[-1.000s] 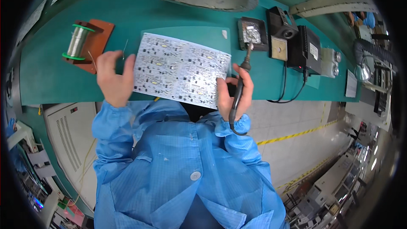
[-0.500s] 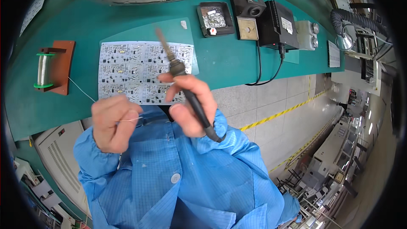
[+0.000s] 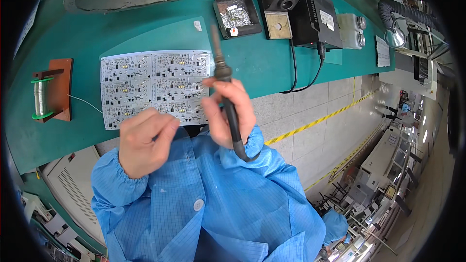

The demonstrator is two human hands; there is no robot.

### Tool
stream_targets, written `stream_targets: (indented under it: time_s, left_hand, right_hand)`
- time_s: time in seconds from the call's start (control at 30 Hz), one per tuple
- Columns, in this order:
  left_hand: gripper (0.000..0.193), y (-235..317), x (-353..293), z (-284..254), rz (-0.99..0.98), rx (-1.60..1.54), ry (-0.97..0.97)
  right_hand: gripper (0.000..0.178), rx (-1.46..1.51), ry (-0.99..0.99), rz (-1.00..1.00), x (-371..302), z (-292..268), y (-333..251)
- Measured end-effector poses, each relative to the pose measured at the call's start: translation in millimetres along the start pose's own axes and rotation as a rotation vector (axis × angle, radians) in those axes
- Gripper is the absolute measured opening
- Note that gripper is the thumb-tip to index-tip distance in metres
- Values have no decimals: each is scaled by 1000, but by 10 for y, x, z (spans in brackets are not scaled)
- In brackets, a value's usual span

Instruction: Soldering components on a printed circuit board at a manual assembly station.

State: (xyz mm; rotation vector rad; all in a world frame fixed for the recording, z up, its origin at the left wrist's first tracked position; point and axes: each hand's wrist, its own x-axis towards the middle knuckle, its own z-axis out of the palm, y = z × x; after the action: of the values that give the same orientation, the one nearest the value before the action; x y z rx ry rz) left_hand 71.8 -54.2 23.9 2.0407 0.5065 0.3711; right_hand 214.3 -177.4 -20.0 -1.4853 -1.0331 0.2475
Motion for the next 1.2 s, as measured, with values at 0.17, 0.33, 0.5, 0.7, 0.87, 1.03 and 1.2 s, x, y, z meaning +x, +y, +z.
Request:
stream_targets:
  time_s: [0.17,0.33,0.5,0.7,0.87,1.03,1.2]
  left_hand:
    - [6,-259,58,-12,1,265,267]
    - [9,-330,76,-46,14,317,304]
    - [15,21,36,-58,213,126,93]
    - [22,34,36,183,274,56,53]
    - [20,-169,175,65,313,182,239]
    - [17,-404,286,97,171,158,418]
    - [16,-433,314,106,137,185,401]
  right_hand:
    - [47,-276,53,17,-118,22,164]
    - [47,-185,2,64,-326,111,58]
    - [50,51,-35,-8,-289,-64,64]
    - [52,286,-102,29,-138,-21,-79]
    - [37,-17,-100,9,62,-313,45]
    - [34,29,-169,61,395,-526,162]
    - [28,53,-258,220,554,-533,243]
